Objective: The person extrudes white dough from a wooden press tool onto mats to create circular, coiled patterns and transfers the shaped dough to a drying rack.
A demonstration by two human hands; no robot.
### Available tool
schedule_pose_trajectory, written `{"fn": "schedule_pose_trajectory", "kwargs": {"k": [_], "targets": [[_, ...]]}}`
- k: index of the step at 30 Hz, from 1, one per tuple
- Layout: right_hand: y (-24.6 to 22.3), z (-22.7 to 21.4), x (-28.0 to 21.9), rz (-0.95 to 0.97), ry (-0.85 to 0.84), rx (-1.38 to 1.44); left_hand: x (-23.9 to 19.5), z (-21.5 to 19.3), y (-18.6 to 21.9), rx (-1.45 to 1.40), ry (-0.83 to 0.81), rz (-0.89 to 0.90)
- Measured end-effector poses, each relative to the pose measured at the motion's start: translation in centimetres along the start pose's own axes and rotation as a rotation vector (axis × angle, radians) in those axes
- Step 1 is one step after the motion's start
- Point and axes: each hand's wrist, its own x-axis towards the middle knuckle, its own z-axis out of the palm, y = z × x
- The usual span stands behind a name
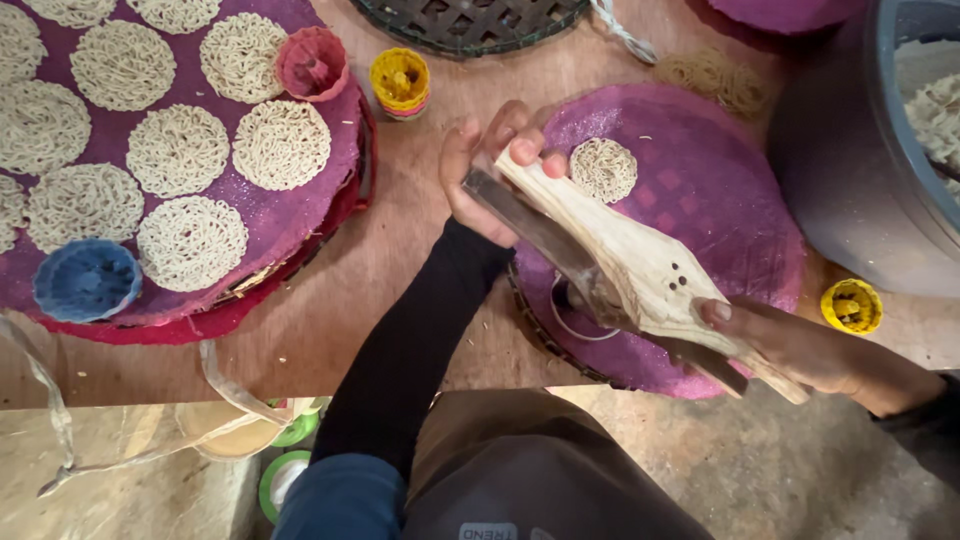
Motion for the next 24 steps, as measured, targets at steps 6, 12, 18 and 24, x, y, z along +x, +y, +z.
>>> {"fn": "schedule_pose_trajectory", "kwargs": {"k": [6,12,18,24], "targets": [[1.4,-1.1,-1.1,0.039,0.008,-0.007,-1.3,-0.5,-2.4,-0.027,0.195,0.070],[0.7,-2.4,-2.7,0.120,0.087,0.006,-0.6,-1.0,-4.7,-0.002,0.344,0.103],[-1.3,-1.1,-2.1,0.041,0.280,-0.137,0.8,-1.9,-3.1,0.025,0.172,0.105],[-2.7,1.1,0.5,-0.144,0.297,-0.281,-0.2,-0.8,0.8,0.034,0.174,0.096]]}}
